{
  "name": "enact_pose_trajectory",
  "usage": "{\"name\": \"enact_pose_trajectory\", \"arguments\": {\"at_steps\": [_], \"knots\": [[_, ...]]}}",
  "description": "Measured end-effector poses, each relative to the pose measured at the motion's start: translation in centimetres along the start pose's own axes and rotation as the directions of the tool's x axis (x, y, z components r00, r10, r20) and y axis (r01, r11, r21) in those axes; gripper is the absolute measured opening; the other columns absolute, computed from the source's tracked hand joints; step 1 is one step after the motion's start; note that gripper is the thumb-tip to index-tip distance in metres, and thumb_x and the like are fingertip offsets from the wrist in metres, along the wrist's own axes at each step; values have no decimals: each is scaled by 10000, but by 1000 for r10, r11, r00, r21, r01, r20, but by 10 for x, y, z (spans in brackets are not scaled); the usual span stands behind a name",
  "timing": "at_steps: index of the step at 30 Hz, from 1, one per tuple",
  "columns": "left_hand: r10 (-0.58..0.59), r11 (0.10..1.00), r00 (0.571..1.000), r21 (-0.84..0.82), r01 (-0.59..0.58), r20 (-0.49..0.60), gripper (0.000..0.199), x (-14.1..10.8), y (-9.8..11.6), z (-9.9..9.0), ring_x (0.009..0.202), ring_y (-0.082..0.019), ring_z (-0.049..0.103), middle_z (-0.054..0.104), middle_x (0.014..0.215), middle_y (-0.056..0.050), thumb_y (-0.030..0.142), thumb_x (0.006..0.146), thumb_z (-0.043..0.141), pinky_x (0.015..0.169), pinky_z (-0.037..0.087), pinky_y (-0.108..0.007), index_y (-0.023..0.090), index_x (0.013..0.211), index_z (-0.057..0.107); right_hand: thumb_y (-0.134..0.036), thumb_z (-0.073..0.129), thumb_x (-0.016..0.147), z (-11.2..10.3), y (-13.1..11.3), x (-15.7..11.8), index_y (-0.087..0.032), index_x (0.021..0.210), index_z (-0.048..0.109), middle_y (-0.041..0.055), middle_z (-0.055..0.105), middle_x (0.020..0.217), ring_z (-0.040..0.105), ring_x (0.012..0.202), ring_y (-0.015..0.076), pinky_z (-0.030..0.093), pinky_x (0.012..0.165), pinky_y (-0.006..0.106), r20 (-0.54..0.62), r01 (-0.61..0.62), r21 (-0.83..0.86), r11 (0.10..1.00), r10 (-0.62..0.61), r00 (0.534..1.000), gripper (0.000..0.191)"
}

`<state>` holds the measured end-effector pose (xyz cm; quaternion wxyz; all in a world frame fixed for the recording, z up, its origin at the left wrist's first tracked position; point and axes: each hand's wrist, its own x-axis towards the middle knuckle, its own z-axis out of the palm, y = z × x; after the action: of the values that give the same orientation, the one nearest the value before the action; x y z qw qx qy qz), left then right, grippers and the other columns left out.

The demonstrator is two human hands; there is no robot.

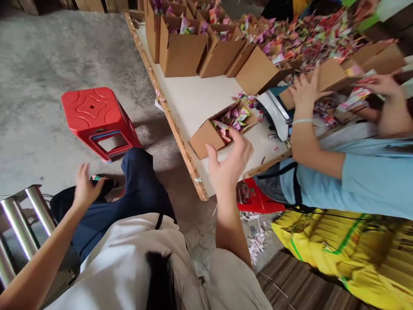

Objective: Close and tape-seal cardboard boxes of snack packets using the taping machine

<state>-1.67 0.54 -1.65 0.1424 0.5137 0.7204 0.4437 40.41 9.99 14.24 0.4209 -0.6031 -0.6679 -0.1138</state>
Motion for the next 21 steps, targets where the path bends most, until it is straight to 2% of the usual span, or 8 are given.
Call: {"name": "enact_pose_trajectory", "arguments": {"at_steps": [3,6,9,11,13,15,18,21], "knots": [[173,970,958,-210,-125,227,687,39,64,72,1473,-361,312,445,1509,-174,398,745,743,1225,245,-559,164,1352,522,-409,676,835,37,42,24,-138,1056,643,191,639,1065,558,1074,352,452,946,538,168,-26,-80,996,39,985,351],[101,870,864,-466,164,493,658,71,142,149,1354,-326,492,537,1436,-164,525,815,664,1132,403,-510,179,1357,526,-398,708,781,43,72,30,-174,767,630,108,649,833,578,867,291,480,816,444,213,-99,-115,988,122,970,238],[-43,670,649,-459,583,760,645,74,205,199,1242,-319,591,650,1282,-179,673,897,484,1095,437,-482,135,1224,623,-481,694,779,2,73,23,-208,652,581,39,600,694,555,717,236,458,671,359,117,-87,-56,995,93,989,322],[-48,478,476,-399,783,878,704,62,228,212,1156,-304,644,703,1172,-177,719,920,376,1080,447,-462,119,1154,661,-496,692,803,-36,55,14,-223,622,566,21,573,646,542,659,218,436,616,340,89,27,8,1000,-28,996,351],[67,240,363,-368,898,929,718,46,233,209,1037,-265,693,734,1082,-154,713,941,315,1038,482,-422,122,1129,676,-423,714,831,-68,25,4,-234,645,582,21,594,661,564,661,220,452,625,353,128,183,98,978,-195,973,296],[165,8,355,-361,932,920,713,34,218,191,886,-225,719,751,973,-129,693,958,281,962,527,-377,122,1089,686,-301,730,842,-85,-7,-5,-246,727,621,18,643,730,609,709,229,489,678,373,178,323,247,914,-370,912,168],[84,-187,457,-437,880,885,730,30,161,138,736,-213,709,738,818,-123,721,933,309,856,563,-359,101,994,689,-150,733,830,-75,-51,-17,-259,852,646,2,675,797,637,761,218,511,735,373,175,465,530,709,-628,758,141],[-149,-227,635,-652,724,758,758,24,69,53,739,-252,709,731,803,-146,789,856,410,817,575,-399,87,939,688,-96,673,863,-27,-105,-32,-244,908,632,15,673,834,626,799,207,512,763,358,80,473,796,377,-841,535,160]]}}
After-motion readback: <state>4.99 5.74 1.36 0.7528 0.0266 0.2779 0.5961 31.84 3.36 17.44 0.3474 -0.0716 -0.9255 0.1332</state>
